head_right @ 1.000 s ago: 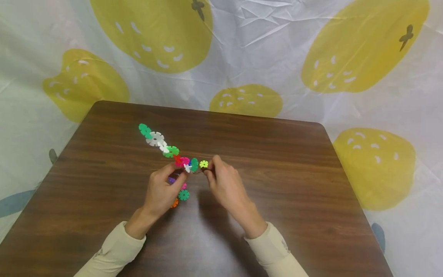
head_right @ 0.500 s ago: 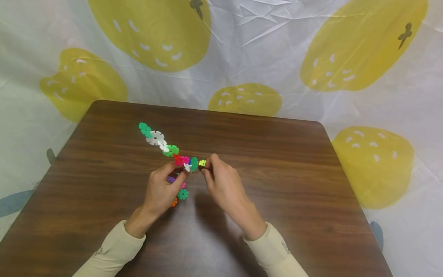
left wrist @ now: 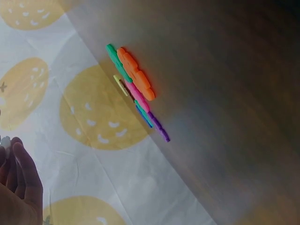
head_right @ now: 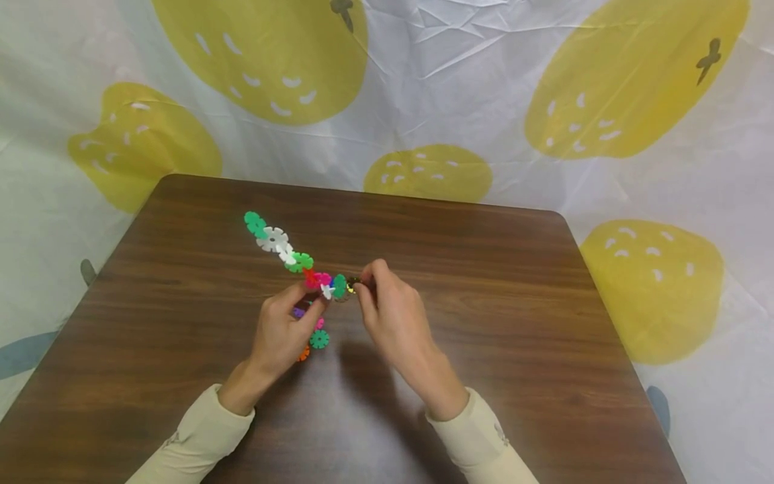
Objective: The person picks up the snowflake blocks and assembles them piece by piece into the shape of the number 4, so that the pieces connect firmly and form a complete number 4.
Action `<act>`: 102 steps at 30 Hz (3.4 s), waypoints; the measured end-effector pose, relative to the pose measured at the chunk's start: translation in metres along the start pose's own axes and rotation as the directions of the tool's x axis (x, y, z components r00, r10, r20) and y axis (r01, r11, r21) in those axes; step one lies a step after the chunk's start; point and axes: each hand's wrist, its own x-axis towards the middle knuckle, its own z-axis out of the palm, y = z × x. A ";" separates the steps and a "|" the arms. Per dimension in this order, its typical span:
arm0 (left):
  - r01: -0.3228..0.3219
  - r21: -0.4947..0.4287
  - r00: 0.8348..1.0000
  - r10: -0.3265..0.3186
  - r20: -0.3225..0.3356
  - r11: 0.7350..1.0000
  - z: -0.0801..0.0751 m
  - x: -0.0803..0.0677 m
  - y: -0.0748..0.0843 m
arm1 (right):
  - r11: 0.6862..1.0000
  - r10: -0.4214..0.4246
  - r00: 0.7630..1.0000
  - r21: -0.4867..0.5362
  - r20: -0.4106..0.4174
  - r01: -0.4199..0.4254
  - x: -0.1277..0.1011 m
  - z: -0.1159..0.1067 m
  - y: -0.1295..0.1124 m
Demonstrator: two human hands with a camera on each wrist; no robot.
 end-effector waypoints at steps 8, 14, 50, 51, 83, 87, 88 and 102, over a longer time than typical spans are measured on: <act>0.003 -0.016 1.000 -0.003 0.002 1.000 0.000 0.000 0.000 | 1.000 -0.024 0.999 0.011 -0.043 0.024 0.001 -0.005 -0.002; 0.000 -0.025 1.000 0.000 0.007 1.000 0.000 -0.001 0.000 | 0.997 -0.045 0.997 0.063 -0.061 0.049 0.003 -0.010 -0.001; 0.005 -0.078 1.000 -0.003 0.024 0.997 0.001 0.001 0.002 | 0.971 -0.140 0.985 0.183 -0.099 0.156 0.008 -0.006 0.002; 0.008 -0.081 1.000 -0.006 0.026 0.997 0.001 0.001 0.003 | 0.970 -0.144 0.984 0.183 -0.104 0.161 0.008 -0.006 0.003; 0.208 -0.442 0.977 -0.167 0.129 0.873 -0.001 0.008 0.034 | 0.923 -0.145 0.948 0.308 -0.282 0.233 0.009 0.008 0.002; 0.231 -0.451 0.972 -0.187 0.141 0.862 -0.003 0.009 0.036 | 0.916 -0.117 0.955 0.343 -0.271 0.209 0.010 0.008 0.003; 0.235 -0.453 0.971 -0.190 0.143 0.860 -0.004 0.009 0.037 | 0.914 -0.112 0.958 0.350 -0.265 0.204 0.010 0.008 0.004; 0.239 -0.477 0.971 -0.202 0.128 0.846 -0.005 0.008 0.035 | 0.919 -0.095 0.985 0.368 -0.143 0.142 0.012 0.001 0.012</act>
